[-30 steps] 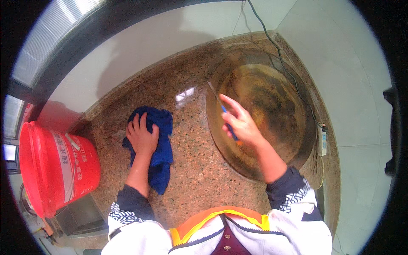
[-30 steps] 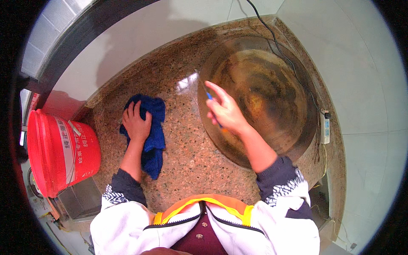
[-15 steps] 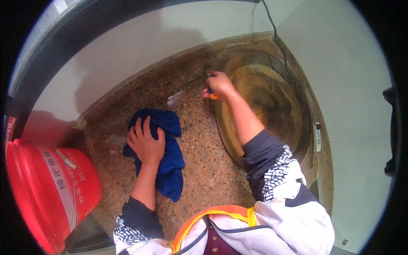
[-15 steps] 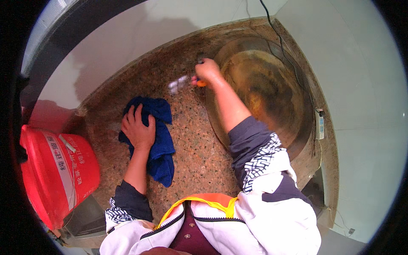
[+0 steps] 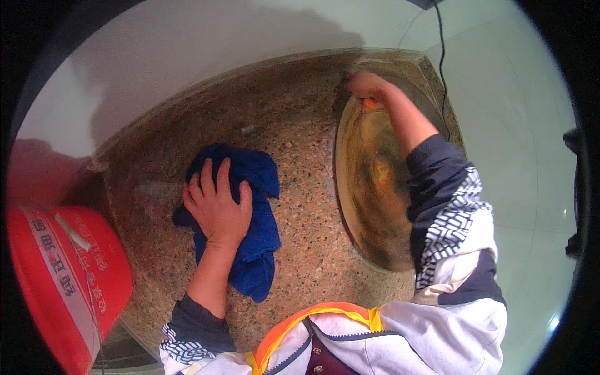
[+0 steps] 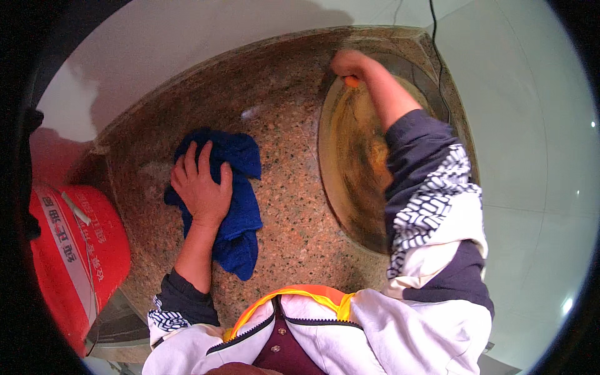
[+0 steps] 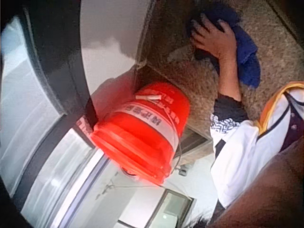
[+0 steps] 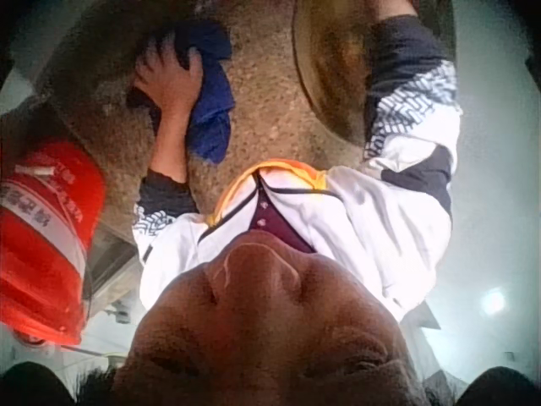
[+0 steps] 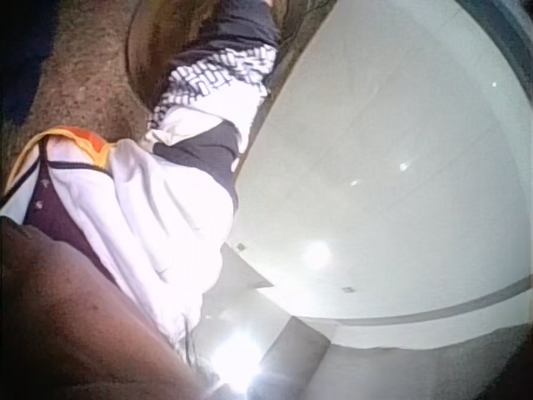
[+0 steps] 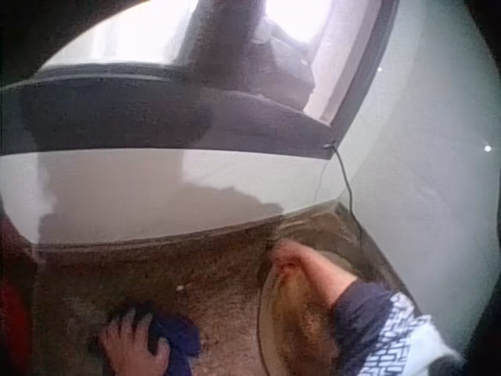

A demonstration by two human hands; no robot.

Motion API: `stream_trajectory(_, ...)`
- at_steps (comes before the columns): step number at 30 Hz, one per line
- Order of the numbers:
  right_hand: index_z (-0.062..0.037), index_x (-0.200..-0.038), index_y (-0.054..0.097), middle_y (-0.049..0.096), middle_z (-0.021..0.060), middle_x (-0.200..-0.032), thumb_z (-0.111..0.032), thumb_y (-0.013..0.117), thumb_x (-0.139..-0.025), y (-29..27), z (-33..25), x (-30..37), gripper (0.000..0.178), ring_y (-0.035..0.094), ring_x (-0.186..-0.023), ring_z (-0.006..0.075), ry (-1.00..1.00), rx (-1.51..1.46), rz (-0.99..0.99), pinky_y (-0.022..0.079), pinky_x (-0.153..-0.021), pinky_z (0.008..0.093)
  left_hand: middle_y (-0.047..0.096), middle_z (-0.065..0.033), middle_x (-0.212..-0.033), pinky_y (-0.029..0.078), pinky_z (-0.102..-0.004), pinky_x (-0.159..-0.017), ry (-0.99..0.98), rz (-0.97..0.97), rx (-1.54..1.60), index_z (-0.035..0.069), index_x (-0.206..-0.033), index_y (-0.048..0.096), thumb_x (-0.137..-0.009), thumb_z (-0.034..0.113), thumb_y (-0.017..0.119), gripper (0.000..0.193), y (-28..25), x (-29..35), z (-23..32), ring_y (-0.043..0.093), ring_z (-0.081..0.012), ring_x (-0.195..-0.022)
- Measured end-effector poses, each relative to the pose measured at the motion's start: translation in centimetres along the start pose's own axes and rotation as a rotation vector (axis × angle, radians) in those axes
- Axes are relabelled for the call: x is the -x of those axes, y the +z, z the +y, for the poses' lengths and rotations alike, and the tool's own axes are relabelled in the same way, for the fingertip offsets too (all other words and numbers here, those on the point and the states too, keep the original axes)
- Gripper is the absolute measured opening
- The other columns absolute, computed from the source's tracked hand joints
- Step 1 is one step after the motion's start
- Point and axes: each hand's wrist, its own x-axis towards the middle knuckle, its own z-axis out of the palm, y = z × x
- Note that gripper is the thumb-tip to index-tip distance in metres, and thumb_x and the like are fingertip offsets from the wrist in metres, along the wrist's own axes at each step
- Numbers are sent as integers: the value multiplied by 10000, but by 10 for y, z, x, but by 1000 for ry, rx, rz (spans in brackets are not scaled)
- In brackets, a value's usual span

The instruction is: The person rinses a blue cloth under a kitchen tap, then wipes a large round wooden surface and the surrounding countertop. They repeatedly rinse the cloth and continue wiping the sink basin and countertop before walking into a hallway.

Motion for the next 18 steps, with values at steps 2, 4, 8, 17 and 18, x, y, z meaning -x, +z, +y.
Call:
stream_trajectory(2,20,-668,630,572,131,-596,-99,498,-800,-1,10,7,222,556,-499,214,70,-145,-2,427,-449,399,444,-114,-1336,225,-542,-1045,6,-5,12,164,-1249,530,-808,336,580,476,1,1,-2,387,-342,-1198)
stream_trajectory(4,25,-679,613,580,136,-609,-89,495,-803,3,12,18,205,552,-489,219,130,-369,-22,425,-444,391,447,-113,-1332,234,-548,-1039,10,3,27,164,-1243,534,-800,340,588,480,2,2,-3,396,-343,-1187)
stream_trajectory(8,25,-725,621,596,142,-636,-86,528,-784,-1,-10,25,157,595,-527,225,158,-435,-62,477,-471,379,458,-106,-1322,245,-544,-1035,29,12,36,167,-1227,546,-788,340,599,475,1,0,-4,410,-342,-1168)
stream_trajectory(17,47,-965,598,610,163,-693,-75,469,-757,47,-9,8,273,616,-557,259,-58,-31,11,489,-487,390,468,-99,-1313,257,-525,-1034,41,53,38,169,-1208,556,-773,317,613,463,1,-1,-2,417,-334,-1153)
stream_trajectory(18,41,-875,632,620,172,-697,-89,486,-737,41,-14,6,238,630,-594,282,-95,158,70,500,-522,402,470,-97,-1312,259,-525,-1034,44,52,28,169,-1201,560,-773,316,609,455,1,-1,-3,422,-333,-1151)
